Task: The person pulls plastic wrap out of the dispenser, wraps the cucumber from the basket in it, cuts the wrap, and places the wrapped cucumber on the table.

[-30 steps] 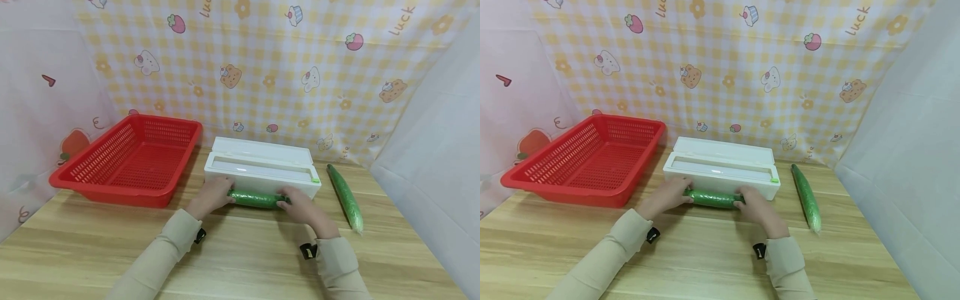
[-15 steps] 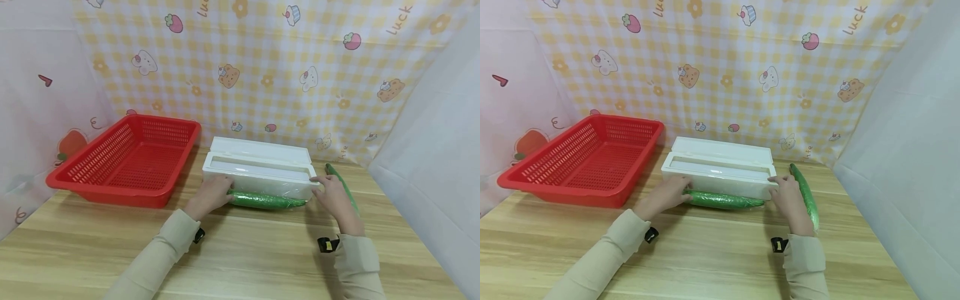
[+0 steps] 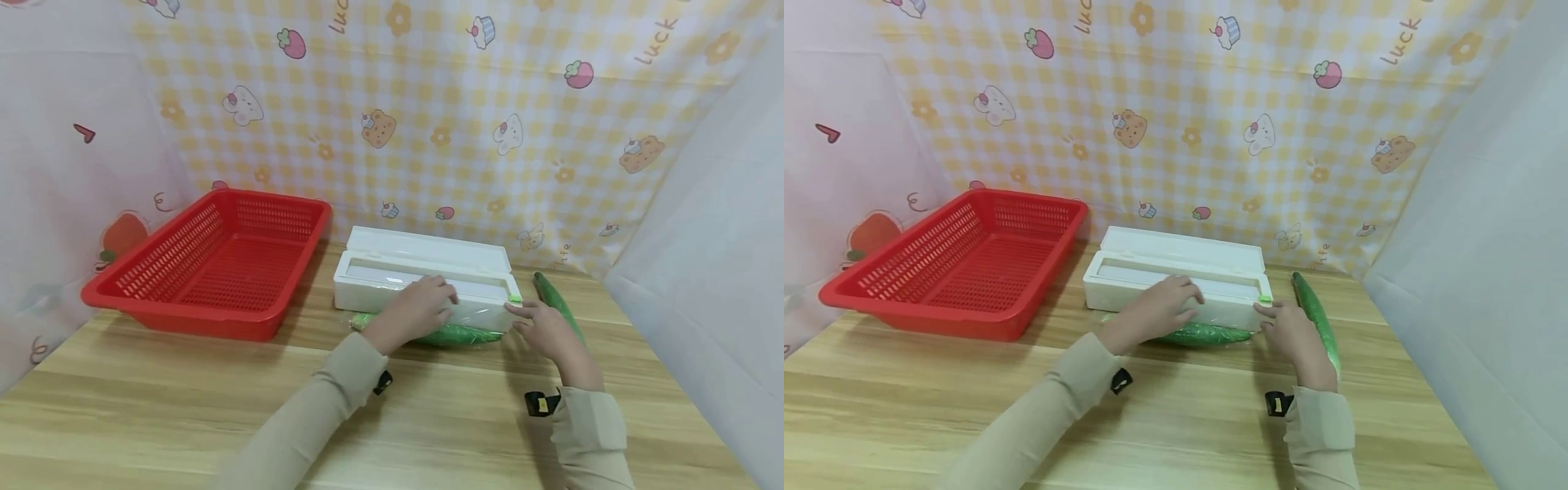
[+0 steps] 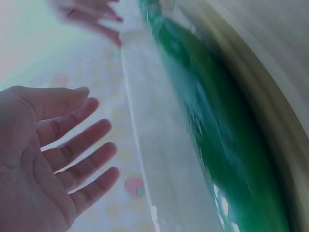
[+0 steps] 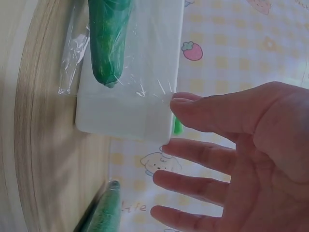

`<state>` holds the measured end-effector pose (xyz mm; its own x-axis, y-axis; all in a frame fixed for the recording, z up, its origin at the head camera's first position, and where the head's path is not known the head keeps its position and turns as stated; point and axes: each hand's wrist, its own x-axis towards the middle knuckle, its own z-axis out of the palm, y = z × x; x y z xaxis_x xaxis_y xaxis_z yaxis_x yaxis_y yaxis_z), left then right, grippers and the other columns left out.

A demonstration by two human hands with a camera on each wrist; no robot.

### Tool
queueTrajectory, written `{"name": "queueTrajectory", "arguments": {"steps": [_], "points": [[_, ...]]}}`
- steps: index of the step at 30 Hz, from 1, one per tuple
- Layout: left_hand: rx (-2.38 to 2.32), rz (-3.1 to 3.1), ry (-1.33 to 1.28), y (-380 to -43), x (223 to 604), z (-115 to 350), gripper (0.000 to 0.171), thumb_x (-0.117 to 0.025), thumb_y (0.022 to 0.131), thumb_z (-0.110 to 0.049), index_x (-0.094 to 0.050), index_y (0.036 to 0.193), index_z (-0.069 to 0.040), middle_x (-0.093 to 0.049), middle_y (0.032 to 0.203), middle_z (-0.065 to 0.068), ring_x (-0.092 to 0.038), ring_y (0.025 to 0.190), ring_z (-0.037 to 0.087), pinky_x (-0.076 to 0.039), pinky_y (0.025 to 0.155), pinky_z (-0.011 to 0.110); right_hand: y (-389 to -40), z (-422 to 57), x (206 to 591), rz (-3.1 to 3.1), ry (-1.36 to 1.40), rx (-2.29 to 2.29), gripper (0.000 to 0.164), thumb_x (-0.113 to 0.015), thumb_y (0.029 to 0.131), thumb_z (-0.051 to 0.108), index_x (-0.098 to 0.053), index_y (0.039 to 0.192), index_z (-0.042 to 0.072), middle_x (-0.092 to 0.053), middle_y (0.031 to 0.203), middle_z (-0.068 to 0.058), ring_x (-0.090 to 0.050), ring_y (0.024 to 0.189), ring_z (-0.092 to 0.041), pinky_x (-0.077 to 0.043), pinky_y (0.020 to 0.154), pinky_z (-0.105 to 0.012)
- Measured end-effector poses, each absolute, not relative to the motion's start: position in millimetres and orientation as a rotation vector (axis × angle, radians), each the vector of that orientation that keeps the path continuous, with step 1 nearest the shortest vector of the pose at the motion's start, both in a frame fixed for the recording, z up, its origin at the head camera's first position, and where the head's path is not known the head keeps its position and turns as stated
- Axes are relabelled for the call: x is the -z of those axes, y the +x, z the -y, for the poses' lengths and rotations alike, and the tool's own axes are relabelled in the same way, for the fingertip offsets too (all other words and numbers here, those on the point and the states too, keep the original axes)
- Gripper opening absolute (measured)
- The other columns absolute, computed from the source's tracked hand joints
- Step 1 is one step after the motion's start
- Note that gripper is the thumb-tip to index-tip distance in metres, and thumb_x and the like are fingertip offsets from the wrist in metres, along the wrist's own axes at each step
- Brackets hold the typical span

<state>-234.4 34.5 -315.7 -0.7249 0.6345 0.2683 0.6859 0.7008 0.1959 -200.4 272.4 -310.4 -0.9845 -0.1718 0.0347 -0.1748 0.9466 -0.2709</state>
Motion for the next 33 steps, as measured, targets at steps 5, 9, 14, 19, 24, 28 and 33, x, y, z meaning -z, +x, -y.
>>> {"name": "queueTrajectory", "arguments": {"steps": [5,9,14,19,24,28,33], "points": [[0.23,2.742,-1.112,-240,317,-84,0.035,-0.051,0.095,-0.022,-0.053,0.129,-0.017,-0.055,0.127,-0.001,-0.054,0.112,0.014,-0.045,0.094,0.025,-200,-273,311,3.096,0.254,-0.449,0.038,-0.056,0.092,0.014,-0.053,0.129,0.006,-0.043,0.135,-0.029,-0.044,0.116,-0.051,-0.04,0.091,-0.058],[0.026,2.812,-1.087,-240,321,-115,0.048,-0.05,0.096,-0.025,-0.037,0.142,-0.022,-0.046,0.138,-0.006,-0.051,0.118,0.012,-0.045,0.094,0.025,-199,-271,312,3.104,0.254,-0.415,0.038,-0.056,0.092,0.015,-0.054,0.128,0.003,-0.043,0.135,-0.03,-0.046,0.115,-0.05,-0.041,0.09,-0.059],[-0.102,2.849,-0.972,-235,327,-138,0.06,-0.056,0.091,-0.038,-0.027,0.144,-0.035,-0.046,0.133,-0.013,-0.049,0.114,0.01,-0.044,0.09,0.028,-200,-269,310,3.104,0.257,-0.38,0.039,-0.056,0.091,0.014,-0.054,0.126,-0.003,-0.044,0.136,-0.026,-0.05,0.111,-0.048,-0.042,0.088,-0.059],[-0.115,2.835,-0.868,-229,326,-150,0.047,-0.048,0.096,-0.033,-0.031,0.139,-0.042,-0.046,0.132,-0.014,-0.048,0.113,0.01,-0.042,0.09,0.031,-199,-268,309,3.104,0.233,-0.352,0.04,-0.057,0.09,0.015,-0.054,0.126,-0.003,-0.046,0.134,-0.026,-0.055,0.106,-0.047,-0.043,0.085,-0.06],[-0.122,2.866,-0.813,-229,323,-154,0.049,-0.049,0.095,-0.031,-0.033,0.139,-0.047,-0.042,0.136,-0.014,-0.045,0.114,0.01,-0.041,0.092,0.034,-198,-264,307,3.118,0.198,-0.332,0.038,-0.056,0.091,0.016,-0.055,0.125,-0.001,-0.045,0.135,-0.026,-0.055,0.105,-0.047,-0.039,0.084,-0.066],[-0.165,2.865,-0.795,-232,324,-156,0.049,-0.049,0.095,-0.034,-0.032,0.139,-0.047,-0.043,0.132,-0.014,-0.046,0.109,0.009,-0.042,0.088,0.031,-198,-262,305,3.119,0.184,-0.315,0.037,-0.056,0.091,0.016,-0.057,0.124,0.0,-0.047,0.134,-0.024,-0.056,0.104,-0.046,-0.037,0.083,-0.069],[-0.173,2.853,-0.793,-233,327,-158,0.044,-0.047,0.096,-0.035,-0.036,0.138,-0.044,-0.045,0.128,-0.013,-0.047,0.109,0.009,-0.043,0.085,0.03,-198,-261,305,3.125,0.149,-0.3,0.036,-0.054,0.092,0.014,-0.056,0.125,0.001,-0.046,0.137,-0.021,-0.059,0.099,-0.043,-0.037,0.084,-0.069]]}}
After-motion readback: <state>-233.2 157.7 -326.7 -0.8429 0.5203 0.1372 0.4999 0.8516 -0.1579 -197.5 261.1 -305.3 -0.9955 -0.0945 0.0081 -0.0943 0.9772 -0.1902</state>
